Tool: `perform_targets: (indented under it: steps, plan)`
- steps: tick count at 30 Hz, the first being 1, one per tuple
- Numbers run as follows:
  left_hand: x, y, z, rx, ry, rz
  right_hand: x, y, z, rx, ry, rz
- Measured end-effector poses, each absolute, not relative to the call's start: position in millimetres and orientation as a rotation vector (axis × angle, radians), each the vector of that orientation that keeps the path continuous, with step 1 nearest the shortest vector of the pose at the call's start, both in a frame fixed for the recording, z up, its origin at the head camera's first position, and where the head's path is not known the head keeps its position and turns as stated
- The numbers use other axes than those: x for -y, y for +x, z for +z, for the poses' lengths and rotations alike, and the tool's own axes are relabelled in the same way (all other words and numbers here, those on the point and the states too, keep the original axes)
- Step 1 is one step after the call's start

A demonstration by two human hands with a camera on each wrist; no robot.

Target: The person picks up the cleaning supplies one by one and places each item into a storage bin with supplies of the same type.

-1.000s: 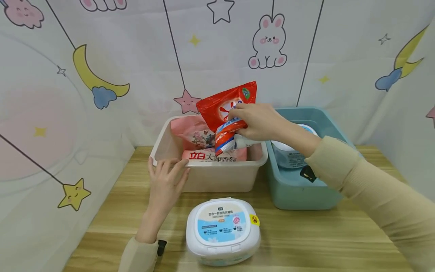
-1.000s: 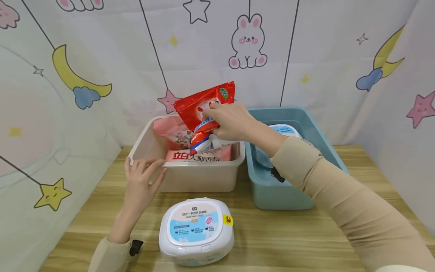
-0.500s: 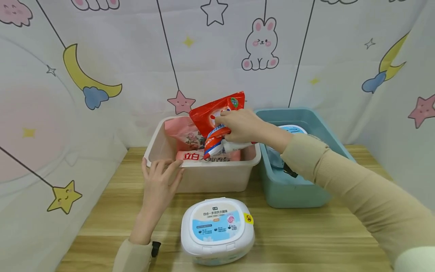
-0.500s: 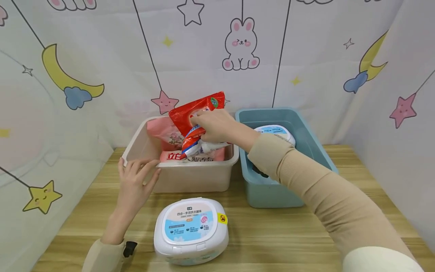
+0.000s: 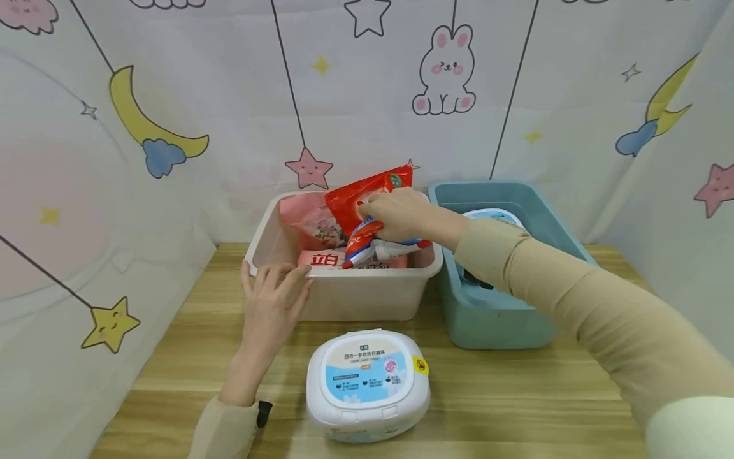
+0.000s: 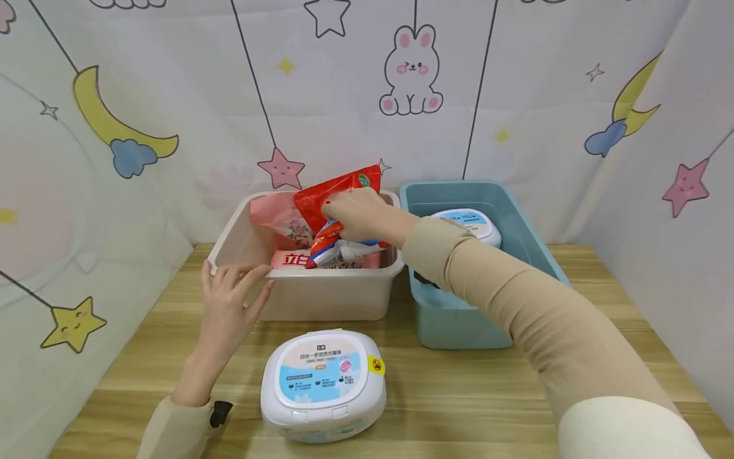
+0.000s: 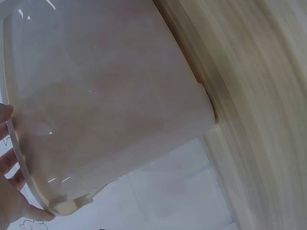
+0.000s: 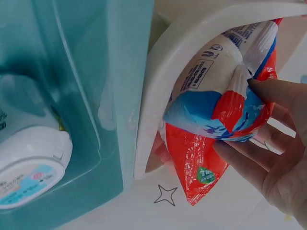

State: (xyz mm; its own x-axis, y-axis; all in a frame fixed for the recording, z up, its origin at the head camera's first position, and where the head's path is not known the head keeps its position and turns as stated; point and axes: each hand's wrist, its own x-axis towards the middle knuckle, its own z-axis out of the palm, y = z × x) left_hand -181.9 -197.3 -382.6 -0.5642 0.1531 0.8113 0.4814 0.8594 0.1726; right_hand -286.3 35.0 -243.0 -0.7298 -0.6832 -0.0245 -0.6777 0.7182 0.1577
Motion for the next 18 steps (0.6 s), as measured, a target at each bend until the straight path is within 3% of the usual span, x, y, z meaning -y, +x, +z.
perform_targets:
  steps: [18]
  plan:
    - [195.9, -183.1, -382.6, 2.152, -0.447, -0.498, -29.8, -297.2, -266.5, 3.002, 1.271, -0.315]
